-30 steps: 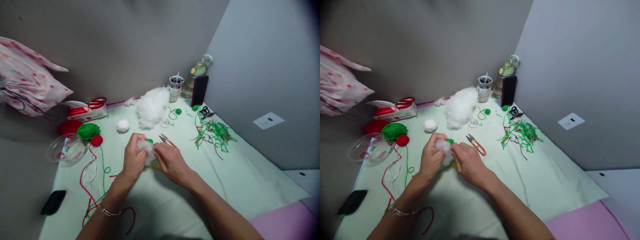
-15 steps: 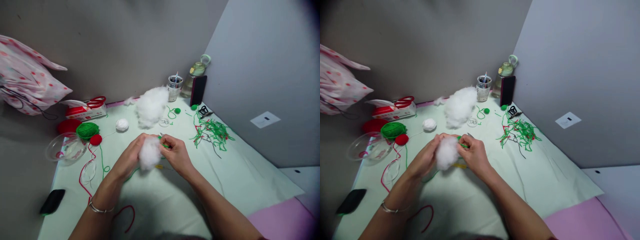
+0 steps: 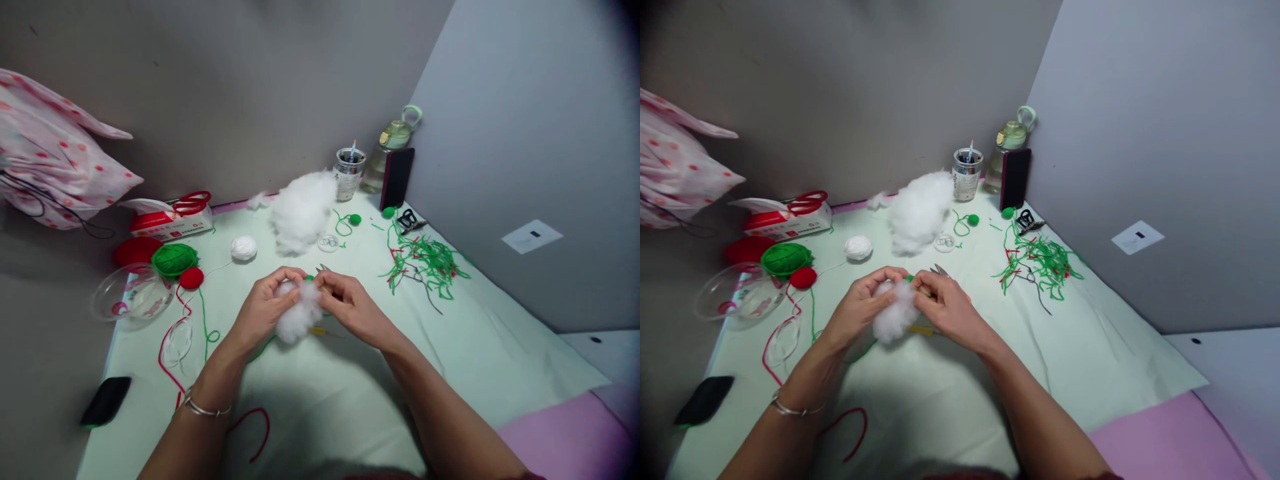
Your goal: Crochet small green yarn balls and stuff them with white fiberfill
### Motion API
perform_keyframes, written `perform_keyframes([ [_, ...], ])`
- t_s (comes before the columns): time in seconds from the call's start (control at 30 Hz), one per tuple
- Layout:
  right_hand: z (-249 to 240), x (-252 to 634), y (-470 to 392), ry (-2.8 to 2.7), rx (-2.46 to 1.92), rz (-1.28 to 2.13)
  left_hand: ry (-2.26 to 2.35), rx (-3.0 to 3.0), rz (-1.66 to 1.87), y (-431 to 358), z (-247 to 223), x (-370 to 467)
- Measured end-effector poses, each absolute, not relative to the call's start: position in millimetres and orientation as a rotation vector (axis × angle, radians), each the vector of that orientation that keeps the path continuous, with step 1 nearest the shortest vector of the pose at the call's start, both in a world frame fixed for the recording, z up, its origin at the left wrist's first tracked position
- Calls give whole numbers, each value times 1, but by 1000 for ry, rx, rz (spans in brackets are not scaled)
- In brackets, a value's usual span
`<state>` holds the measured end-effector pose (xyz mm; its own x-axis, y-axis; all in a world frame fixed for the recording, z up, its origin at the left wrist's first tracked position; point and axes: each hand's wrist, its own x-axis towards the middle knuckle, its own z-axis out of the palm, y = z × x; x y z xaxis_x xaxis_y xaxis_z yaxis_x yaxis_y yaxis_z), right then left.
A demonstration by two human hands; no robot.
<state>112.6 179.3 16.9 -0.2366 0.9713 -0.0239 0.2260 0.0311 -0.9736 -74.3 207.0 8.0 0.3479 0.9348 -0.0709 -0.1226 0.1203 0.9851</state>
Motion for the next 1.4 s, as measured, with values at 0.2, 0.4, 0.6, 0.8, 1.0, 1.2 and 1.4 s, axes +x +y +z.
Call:
perform_keyframes([
  [0.2,20,98,176,-1491,-1241,1264,1078,1254,1212,199,3,-58],
  [0.4,13,94,181,-1361,-1299,1186,1147,1243,1214,194,3,-53],
  [0.6,10,96,181,-1299,-1374,980,1071,1291,1018,192,18,-57],
  [0.8,15,104,181,-1404,-1338,1086,932,1138,913,198,9,-66],
  [1.0,21,110,176,-1523,-1136,1405,1026,1102,1020,202,4,-66],
  [1.2,15,104,176,-1768,-1226,1013,1058,998,1124,193,-4,-49],
  [1.4,11,108,182,-1553,-1346,993,929,953,1022,190,8,-49],
])
